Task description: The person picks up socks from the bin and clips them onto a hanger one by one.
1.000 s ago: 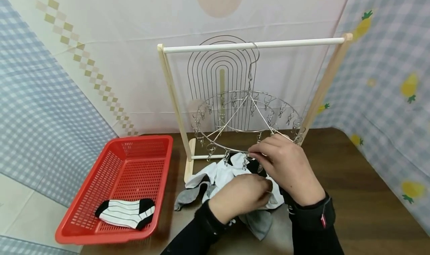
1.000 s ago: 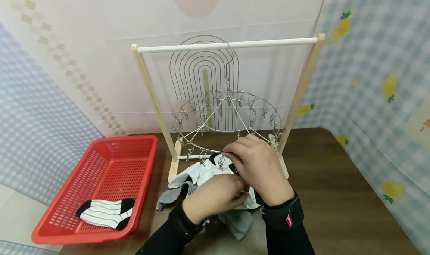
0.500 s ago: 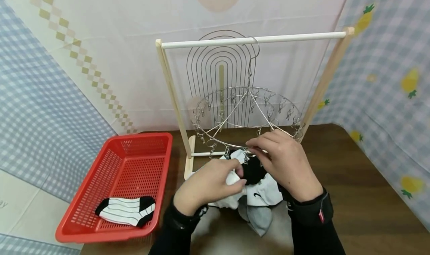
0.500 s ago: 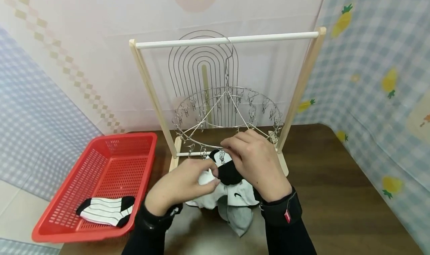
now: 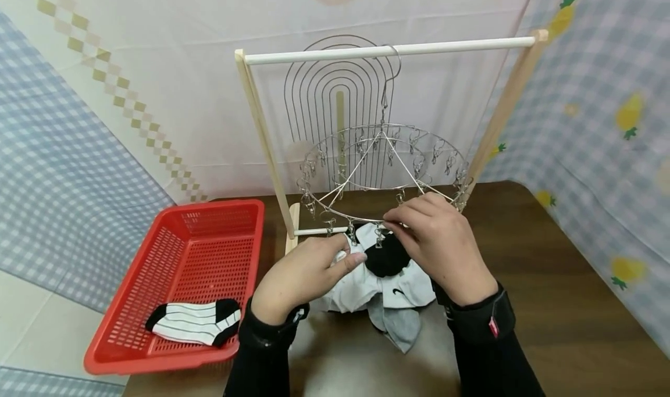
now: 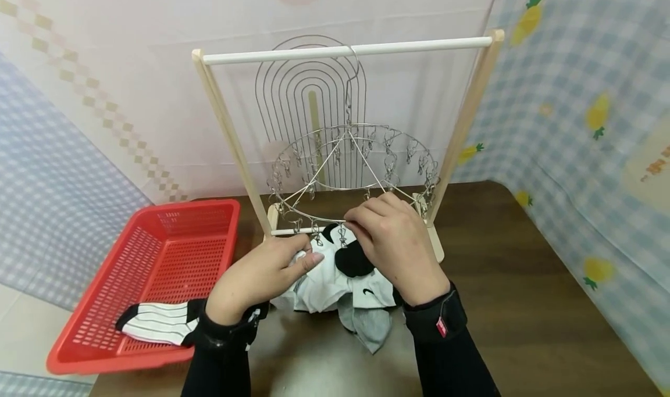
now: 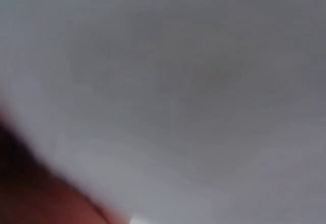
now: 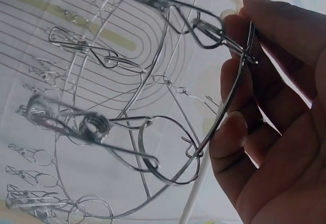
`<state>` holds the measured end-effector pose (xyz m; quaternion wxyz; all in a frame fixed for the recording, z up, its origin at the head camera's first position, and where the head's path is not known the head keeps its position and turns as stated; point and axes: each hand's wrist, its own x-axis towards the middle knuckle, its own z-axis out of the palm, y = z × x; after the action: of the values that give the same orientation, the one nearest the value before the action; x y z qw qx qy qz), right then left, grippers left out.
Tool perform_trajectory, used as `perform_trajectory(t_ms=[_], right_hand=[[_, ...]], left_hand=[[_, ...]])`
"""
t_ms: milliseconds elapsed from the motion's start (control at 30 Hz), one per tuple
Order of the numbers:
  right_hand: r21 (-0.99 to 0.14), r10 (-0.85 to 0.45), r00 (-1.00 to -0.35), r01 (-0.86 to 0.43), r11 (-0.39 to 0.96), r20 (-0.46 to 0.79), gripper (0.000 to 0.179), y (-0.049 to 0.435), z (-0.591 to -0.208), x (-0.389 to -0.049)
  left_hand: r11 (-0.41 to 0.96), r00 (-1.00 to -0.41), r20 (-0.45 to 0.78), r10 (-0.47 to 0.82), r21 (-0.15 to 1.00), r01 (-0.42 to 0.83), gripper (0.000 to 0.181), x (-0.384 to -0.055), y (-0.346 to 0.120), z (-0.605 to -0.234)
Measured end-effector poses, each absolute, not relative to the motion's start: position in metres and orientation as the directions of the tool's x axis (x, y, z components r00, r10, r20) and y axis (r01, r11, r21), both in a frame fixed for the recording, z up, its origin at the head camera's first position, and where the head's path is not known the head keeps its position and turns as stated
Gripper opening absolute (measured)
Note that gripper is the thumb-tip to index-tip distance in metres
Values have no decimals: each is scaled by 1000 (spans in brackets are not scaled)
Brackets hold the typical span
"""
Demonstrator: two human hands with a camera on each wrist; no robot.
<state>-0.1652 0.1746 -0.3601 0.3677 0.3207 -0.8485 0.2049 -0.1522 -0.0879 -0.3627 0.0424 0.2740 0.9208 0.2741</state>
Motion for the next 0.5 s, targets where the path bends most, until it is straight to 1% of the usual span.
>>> perform_trajectory(t_ms=[67, 167, 267, 300, 367, 433, 500], right_hand=[[-103, -398, -522, -693, 714, 754, 16, 174, -359, -165], [-115, -385, -519, -695, 710, 763, 18, 174, -360, -157], [-178, -337, -542, -690, 701, 770, 20, 175, -366, -141], [-207, -319, -564, -679, 705, 762, 20, 176, -368, -134], [-275, -292, -637, -638, 719, 714, 20, 175, -372, -125], [-339, -282, -731, -576, 744, 621, 21, 173, -375, -121], [-403, -289, -819, -512, 759, 496, 32, 170, -377, -124]], left_hand=[[688, -855, 41, 516, 575, 443, 30, -151, -88, -362], [680, -859, 21, 511, 601, 419, 18, -149, -88, -362], [689, -849, 42, 526, 564, 455, 10, -149, -88, -362], [693, -842, 52, 536, 542, 475, 10, -150, -88, -362], [696, -832, 77, 550, 508, 507, 13, -151, -88, -363], [702, -825, 97, 556, 477, 529, 13, -152, -88, -364], [704, -817, 109, 566, 451, 548, 9, -153, -88, -364]])
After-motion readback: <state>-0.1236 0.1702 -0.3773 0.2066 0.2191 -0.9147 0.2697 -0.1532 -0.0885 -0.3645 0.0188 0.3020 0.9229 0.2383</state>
